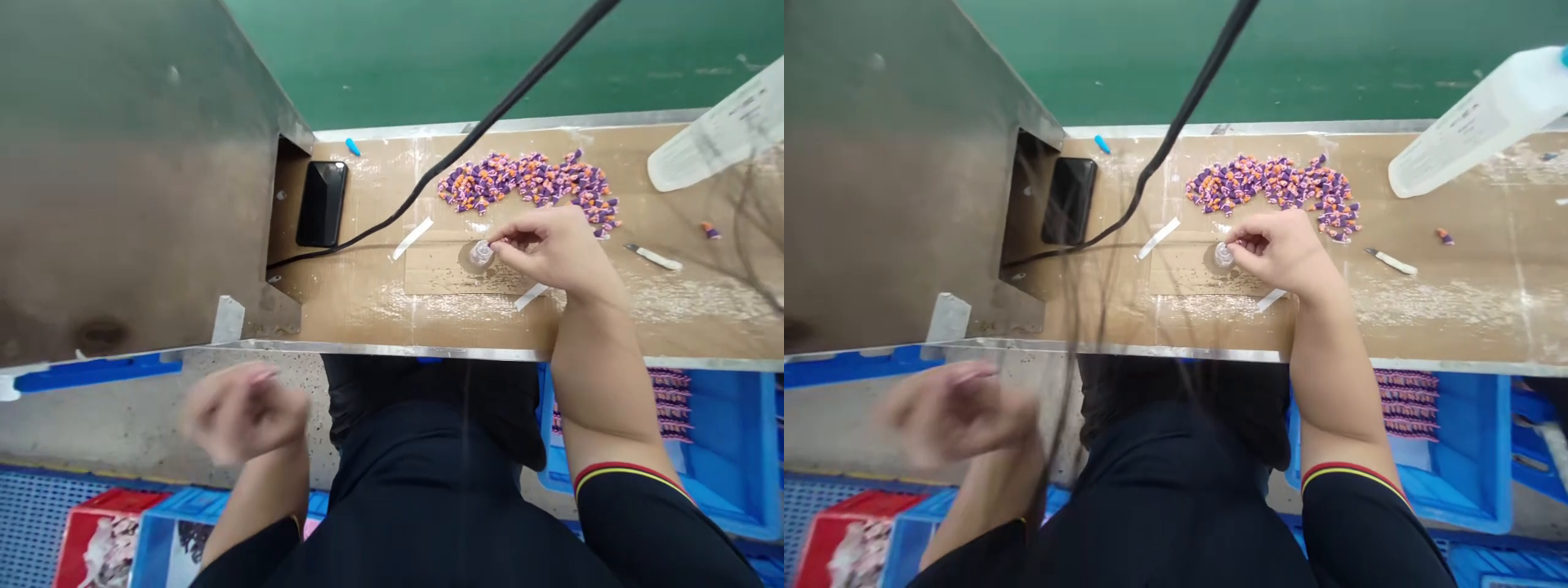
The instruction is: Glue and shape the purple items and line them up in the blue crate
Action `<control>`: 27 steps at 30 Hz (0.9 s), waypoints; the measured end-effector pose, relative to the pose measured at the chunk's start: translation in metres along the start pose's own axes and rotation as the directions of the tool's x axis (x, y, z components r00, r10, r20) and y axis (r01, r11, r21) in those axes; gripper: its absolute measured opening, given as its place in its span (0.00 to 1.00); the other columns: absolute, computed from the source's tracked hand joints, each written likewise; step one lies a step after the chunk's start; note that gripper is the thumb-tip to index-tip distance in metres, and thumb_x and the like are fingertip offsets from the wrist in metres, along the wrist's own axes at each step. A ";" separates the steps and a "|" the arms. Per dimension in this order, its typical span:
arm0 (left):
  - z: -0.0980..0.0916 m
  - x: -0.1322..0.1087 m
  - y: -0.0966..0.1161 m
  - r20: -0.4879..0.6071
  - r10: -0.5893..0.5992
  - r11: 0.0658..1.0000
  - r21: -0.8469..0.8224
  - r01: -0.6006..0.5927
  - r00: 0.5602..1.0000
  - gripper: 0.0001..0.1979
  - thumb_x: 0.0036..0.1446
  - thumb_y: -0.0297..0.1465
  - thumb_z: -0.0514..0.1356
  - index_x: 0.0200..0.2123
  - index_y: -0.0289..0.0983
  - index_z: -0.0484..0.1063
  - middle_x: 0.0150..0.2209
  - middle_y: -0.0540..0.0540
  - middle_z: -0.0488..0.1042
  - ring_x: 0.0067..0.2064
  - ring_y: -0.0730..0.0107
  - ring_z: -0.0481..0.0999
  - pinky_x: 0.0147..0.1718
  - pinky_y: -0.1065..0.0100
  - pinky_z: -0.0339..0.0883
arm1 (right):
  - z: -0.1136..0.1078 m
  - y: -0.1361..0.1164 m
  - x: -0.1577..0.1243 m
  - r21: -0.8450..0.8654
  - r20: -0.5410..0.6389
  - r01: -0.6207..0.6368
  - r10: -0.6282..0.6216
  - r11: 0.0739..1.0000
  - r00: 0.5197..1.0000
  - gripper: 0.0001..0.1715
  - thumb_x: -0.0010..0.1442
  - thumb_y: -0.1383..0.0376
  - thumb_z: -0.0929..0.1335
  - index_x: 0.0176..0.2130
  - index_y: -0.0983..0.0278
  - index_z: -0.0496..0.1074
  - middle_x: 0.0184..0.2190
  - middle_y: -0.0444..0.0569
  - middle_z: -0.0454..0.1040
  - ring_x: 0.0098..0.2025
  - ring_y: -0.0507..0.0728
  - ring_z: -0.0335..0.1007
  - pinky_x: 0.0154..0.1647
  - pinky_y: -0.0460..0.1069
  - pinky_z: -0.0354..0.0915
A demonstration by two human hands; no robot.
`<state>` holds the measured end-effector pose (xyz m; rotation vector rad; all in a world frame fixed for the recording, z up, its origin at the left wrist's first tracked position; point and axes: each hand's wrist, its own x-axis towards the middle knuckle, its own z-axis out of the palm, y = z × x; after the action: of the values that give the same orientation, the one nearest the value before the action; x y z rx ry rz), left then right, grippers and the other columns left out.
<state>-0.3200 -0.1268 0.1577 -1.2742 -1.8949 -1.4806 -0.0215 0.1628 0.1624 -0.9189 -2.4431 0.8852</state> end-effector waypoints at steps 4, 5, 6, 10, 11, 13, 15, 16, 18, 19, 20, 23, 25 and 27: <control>0.048 -0.047 0.032 0.214 0.268 0.948 -0.235 -0.216 0.939 0.20 0.69 0.25 0.63 0.58 0.49 0.84 0.36 0.47 0.81 0.34 0.65 0.80 0.31 0.64 0.77 | 0.000 -0.004 0.000 -0.083 0.070 0.031 -0.025 0.996 0.997 0.09 0.65 0.61 0.71 0.38 0.52 0.85 0.32 0.46 0.83 0.36 0.59 0.80 0.43 0.56 0.75; 0.061 -0.048 0.041 0.272 0.241 0.950 -0.261 -0.170 0.932 0.22 0.72 0.25 0.62 0.62 0.50 0.82 0.39 0.47 0.83 0.37 0.66 0.82 0.35 0.64 0.80 | 0.000 -0.005 0.000 -0.100 0.069 0.032 -0.025 0.994 0.997 0.09 0.66 0.61 0.71 0.38 0.52 0.85 0.33 0.46 0.83 0.36 0.60 0.80 0.44 0.56 0.75; 0.075 -0.044 0.049 0.302 0.228 0.949 -0.282 -0.142 0.926 0.22 0.73 0.25 0.62 0.65 0.50 0.80 0.41 0.47 0.84 0.39 0.67 0.84 0.38 0.65 0.82 | 0.000 -0.005 0.000 -0.116 0.066 0.030 -0.023 0.993 0.998 0.09 0.66 0.61 0.71 0.38 0.51 0.85 0.33 0.47 0.83 0.37 0.61 0.81 0.44 0.57 0.75; 0.124 -0.018 0.067 0.484 0.182 0.788 -0.593 0.168 0.856 0.18 0.77 0.29 0.64 0.64 0.48 0.82 0.46 0.46 0.84 0.44 0.70 0.85 0.45 0.66 0.82 | 0.002 -0.008 0.000 -0.180 0.074 0.006 0.007 0.984 0.997 0.09 0.68 0.59 0.71 0.40 0.49 0.84 0.34 0.47 0.84 0.39 0.63 0.82 0.46 0.58 0.75; 0.135 -0.012 0.067 0.561 0.152 0.727 -0.621 0.293 0.814 0.15 0.77 0.32 0.64 0.62 0.47 0.85 0.45 0.45 0.85 0.43 0.70 0.84 0.45 0.66 0.83 | 0.003 -0.009 0.000 -0.193 0.073 0.004 0.010 0.981 0.997 0.09 0.68 0.59 0.70 0.39 0.49 0.84 0.34 0.47 0.84 0.40 0.63 0.82 0.46 0.58 0.75; 0.156 -0.003 0.066 0.714 0.085 0.611 -0.589 0.529 0.695 0.12 0.76 0.39 0.67 0.56 0.43 0.88 0.45 0.43 0.85 0.40 0.70 0.84 0.43 0.65 0.82 | 0.004 -0.010 0.001 -0.211 0.065 0.006 0.008 0.978 0.998 0.08 0.67 0.60 0.71 0.38 0.51 0.83 0.33 0.48 0.83 0.39 0.63 0.81 0.45 0.58 0.74; 0.174 0.000 0.061 0.817 0.032 0.506 -0.509 0.696 0.575 0.15 0.71 0.44 0.72 0.50 0.40 0.89 0.46 0.42 0.86 0.37 0.71 0.83 0.40 0.65 0.82 | 0.005 -0.010 0.002 -0.221 0.061 0.015 -0.002 0.975 0.998 0.08 0.66 0.61 0.71 0.36 0.52 0.82 0.32 0.48 0.82 0.37 0.63 0.80 0.44 0.57 0.73; 0.181 0.000 0.059 0.849 0.011 0.460 -0.474 0.751 0.529 0.17 0.68 0.46 0.74 0.48 0.39 0.89 0.45 0.42 0.87 0.35 0.72 0.82 0.39 0.66 0.82 | 0.005 -0.010 0.002 -0.224 0.060 0.020 -0.007 0.974 0.998 0.08 0.66 0.61 0.71 0.35 0.52 0.81 0.31 0.47 0.82 0.36 0.62 0.80 0.43 0.57 0.73; 0.192 -0.001 0.054 0.885 -0.043 0.385 -0.413 0.826 0.463 0.21 0.63 0.49 0.77 0.44 0.37 0.88 0.42 0.42 0.87 0.34 0.73 0.81 0.37 0.67 0.81 | 0.007 -0.008 0.003 -0.222 0.057 0.038 -0.026 0.974 0.998 0.08 0.66 0.61 0.71 0.35 0.52 0.81 0.30 0.47 0.82 0.35 0.61 0.79 0.41 0.56 0.73; 0.195 -0.002 0.052 0.899 -0.072 0.355 -0.383 0.853 0.433 0.22 0.61 0.49 0.78 0.43 0.36 0.88 0.40 0.43 0.87 0.33 0.73 0.81 0.37 0.67 0.81 | 0.008 -0.006 0.003 -0.219 0.046 0.055 -0.046 0.974 0.998 0.08 0.67 0.61 0.70 0.35 0.53 0.81 0.30 0.47 0.82 0.35 0.61 0.78 0.41 0.55 0.72; 0.197 -0.003 0.051 0.910 -0.096 0.329 -0.353 0.876 0.403 0.22 0.60 0.50 0.79 0.42 0.36 0.88 0.39 0.43 0.87 0.33 0.73 0.81 0.37 0.68 0.82 | 0.008 -0.004 0.002 -0.215 0.027 0.078 -0.073 0.974 0.997 0.08 0.67 0.61 0.70 0.35 0.53 0.81 0.30 0.47 0.82 0.35 0.60 0.78 0.40 0.55 0.72; 0.198 -0.003 0.051 0.934 -0.148 0.261 -0.281 0.924 0.326 0.21 0.58 0.47 0.80 0.41 0.35 0.86 0.37 0.43 0.86 0.34 0.72 0.83 0.38 0.68 0.83 | 0.011 0.002 0.001 -0.207 -0.042 0.156 -0.168 0.966 0.985 0.07 0.66 0.62 0.71 0.36 0.56 0.81 0.32 0.48 0.83 0.35 0.60 0.78 0.39 0.55 0.71; 0.198 -0.002 0.052 0.942 -0.168 0.209 -0.253 0.944 0.290 0.20 0.56 0.44 0.81 0.39 0.34 0.85 0.36 0.44 0.86 0.34 0.73 0.83 0.38 0.69 0.82 | 0.013 0.004 0.000 -0.202 -0.061 0.180 -0.196 0.963 0.979 0.06 0.66 0.62 0.72 0.37 0.56 0.81 0.33 0.49 0.83 0.35 0.61 0.78 0.39 0.56 0.71; 0.197 -0.001 0.054 0.945 -0.185 0.177 -0.237 0.955 0.269 0.20 0.54 0.42 0.82 0.38 0.34 0.83 0.34 0.45 0.86 0.33 0.74 0.83 0.37 0.70 0.81 | 0.013 0.003 -0.001 -0.181 -0.063 0.182 -0.196 0.966 0.979 0.05 0.66 0.63 0.72 0.37 0.56 0.81 0.33 0.48 0.83 0.35 0.60 0.78 0.39 0.56 0.72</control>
<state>-0.2344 0.0536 0.1175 -1.7162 -2.6391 -3.0964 -0.0264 0.1584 0.1513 -0.7463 -2.5171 0.5643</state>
